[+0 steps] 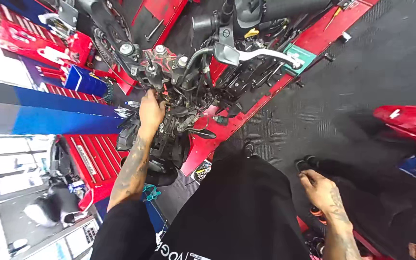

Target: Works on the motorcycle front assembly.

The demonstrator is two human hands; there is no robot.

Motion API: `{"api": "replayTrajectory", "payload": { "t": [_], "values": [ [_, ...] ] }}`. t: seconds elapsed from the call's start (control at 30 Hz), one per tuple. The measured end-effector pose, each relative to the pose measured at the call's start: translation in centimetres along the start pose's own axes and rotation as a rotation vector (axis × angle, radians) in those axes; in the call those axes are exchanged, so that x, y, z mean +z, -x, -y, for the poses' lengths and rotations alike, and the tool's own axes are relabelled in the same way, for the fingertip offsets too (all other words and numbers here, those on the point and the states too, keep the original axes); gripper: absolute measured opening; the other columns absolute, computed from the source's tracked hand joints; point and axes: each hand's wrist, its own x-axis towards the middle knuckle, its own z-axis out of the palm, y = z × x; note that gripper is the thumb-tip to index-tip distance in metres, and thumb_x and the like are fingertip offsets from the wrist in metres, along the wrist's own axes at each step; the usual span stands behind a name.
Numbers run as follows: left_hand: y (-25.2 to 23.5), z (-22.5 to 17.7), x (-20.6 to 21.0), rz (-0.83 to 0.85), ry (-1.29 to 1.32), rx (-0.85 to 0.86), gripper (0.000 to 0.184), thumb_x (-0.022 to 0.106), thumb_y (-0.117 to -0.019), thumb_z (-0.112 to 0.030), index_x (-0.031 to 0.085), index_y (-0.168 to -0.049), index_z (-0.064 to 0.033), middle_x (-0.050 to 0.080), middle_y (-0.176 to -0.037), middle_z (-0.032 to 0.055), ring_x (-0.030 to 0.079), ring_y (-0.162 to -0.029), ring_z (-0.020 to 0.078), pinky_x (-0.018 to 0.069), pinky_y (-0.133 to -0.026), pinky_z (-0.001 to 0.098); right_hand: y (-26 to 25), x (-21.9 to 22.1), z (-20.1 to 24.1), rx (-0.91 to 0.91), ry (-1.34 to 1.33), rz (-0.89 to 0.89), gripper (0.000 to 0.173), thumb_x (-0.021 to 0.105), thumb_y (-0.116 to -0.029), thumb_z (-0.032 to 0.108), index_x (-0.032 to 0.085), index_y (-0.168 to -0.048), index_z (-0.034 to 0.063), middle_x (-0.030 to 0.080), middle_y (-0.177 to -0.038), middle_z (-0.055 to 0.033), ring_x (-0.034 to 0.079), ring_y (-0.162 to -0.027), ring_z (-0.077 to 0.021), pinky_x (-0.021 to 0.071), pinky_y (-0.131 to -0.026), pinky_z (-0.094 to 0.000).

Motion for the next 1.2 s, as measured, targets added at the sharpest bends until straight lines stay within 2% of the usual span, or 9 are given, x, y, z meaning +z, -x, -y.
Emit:
{"api": "replayTrajectory", "payload": {
  "t": [0.13, 0.33, 0.5, 0.67, 0.87, 0.93, 1.03, 1.13, 1.2],
  "values": [
    [3.9, 0.0, 1.0, 0.081, -0.045, 0.347, 0.045, 0.071, -0.0959, -0.019, 0.061, -0.138, -0.0077, 0.057, -0.143, 0.0191, 0.052, -0.135, 0.0404, 0.0453, -0.109, 0.0596, -1.2, -0.4, 1.6, 0.007, 0.007, 0.015, 0.033, 0.049, -0.1031, 0.025, 0.071, -0.11, 0.0009, 0.071, -0.102, -0.0249, 0.069, -0.097, -0.0451, 0.0485, -0.083, -0.0703],
    [2.7, -0.5, 4.4, -0.042, 0.017, 0.483, 0.029, 0.063, -0.103, -0.031, 0.074, -0.12, -0.01, 0.064, -0.127, 0.0196, 0.062, -0.117, 0.0406, 0.053, -0.096, 0.0562, -4.8, 0.0, 7.6, -0.105, -0.05, 0.084, 0.033, 0.049, -0.1037, 0.026, 0.071, -0.11, 0.0034, 0.073, -0.097, -0.016, 0.071, -0.09, -0.0286, 0.055, -0.084, -0.0558],
    [3.0, -1.5, 4.8, -0.085, 0.198, 0.365, 0.027, 0.06, -0.1047, -0.031, 0.076, -0.114, -0.0119, 0.065, -0.127, 0.0132, 0.059, -0.12, 0.0367, 0.0516, -0.099, 0.0529, -8.2, 0.0, 16.9, -0.295, -0.245, 0.19, 0.028, 0.049, -0.1048, 0.022, 0.072, -0.108, 0.0053, 0.074, -0.098, -0.0041, 0.071, -0.084, -0.0084, 0.0604, -0.077, -0.0299],
    [4.5, -0.5, 6.2, -0.202, 0.559, 0.223, 0.023, 0.061, -0.1036, -0.026, 0.077, -0.113, -0.0125, 0.067, -0.126, 0.0108, 0.06, -0.121, 0.0284, 0.0482, -0.106, 0.0437, -13.3, 1.8, 26.3, -0.39, -0.621, 0.356, 0.026, 0.045, -0.1055, 0.011, 0.069, -0.105, 0.0002, 0.076, -0.098, -0.0064, 0.069, -0.071, -0.0124, 0.0584, -0.061, -0.0299],
    [7.8, 0.8, 4.7, -0.172, 0.653, -0.004, 0.026, 0.058, -0.1046, -0.021, 0.069, -0.124, -0.0088, 0.062, -0.134, 0.0124, 0.064, -0.118, 0.0219, 0.0557, -0.1, 0.0403, -18.2, 6.1, 31.3, -0.222, -0.819, 0.489, 0.03, 0.048, -0.103, 0.007, 0.063, -0.128, 0.0039, 0.071, -0.104, -0.0097, 0.065, -0.067, -0.014, 0.0581, -0.06, -0.03],
    [8.1, 0.3, 4.3, -0.094, 0.626, -0.104, 0.034, 0.055, -0.106, -0.028, 0.064, -0.131, -0.0077, 0.061, -0.135, 0.015, 0.065, -0.118, 0.027, 0.0545, -0.1, 0.0466, -18.0, 6.0, 32.5, -0.235, -0.834, 0.562, 0.033, 0.051, -0.099, 0.004, 0.066, -0.128, 0.0037, 0.072, -0.093, -0.0091, 0.063, -0.062, -0.0124, 0.0562, -0.056, -0.0286],
    [7.4, -0.3, 4.5, -0.005, 0.658, -0.225, 0.048, 0.055, -0.1059, -0.034, 0.05, -0.146, -0.0071, 0.062, -0.135, 0.0158, 0.061, -0.124, 0.0297, 0.0505, -0.105, 0.05, -16.8, 4.7, 34.1, -0.26, -0.861, 0.7, 0.033, 0.051, -0.0975, 0.003, 0.067, -0.126, 0.0027, 0.074, -0.099, -0.0101, 0.064, -0.063, -0.0111, 0.0565, -0.056, -0.0269],
    [6.9, -0.5, 4.1, 0.016, 0.568, -0.156, 0.062, 0.064, -0.1005, -0.022, 0.038, -0.157, -0.0127, 0.057, -0.138, 0.021, 0.06, -0.123, 0.037, 0.0526, -0.101, 0.055, -15.7, 4.6, 35.5, -0.281, -0.903, 0.754, 0.033, 0.05, -0.0991, 0.002, 0.066, -0.128, 0.0016, 0.073, -0.103, -0.0114, 0.064, -0.065, -0.0115, 0.0559, -0.056, -0.027],
    [6.8, -0.4, 3.2, 0.04, 0.453, -0.022, 0.065, 0.07, -0.0955, -0.014, 0.043, -0.155, -0.0148, 0.05, -0.144, 0.0244, 0.054, -0.129, 0.0435, 0.051, -0.1, 0.0614, -15.5, 5.0, 36.4, -0.279, -0.89, 0.75, 0.028, 0.05, -0.0995, 0.002, 0.064, -0.124, 0.001, 0.072, -0.098, -0.0109, 0.063, -0.063, -0.0122, 0.0547, -0.054, -0.0269]
  ]
}}
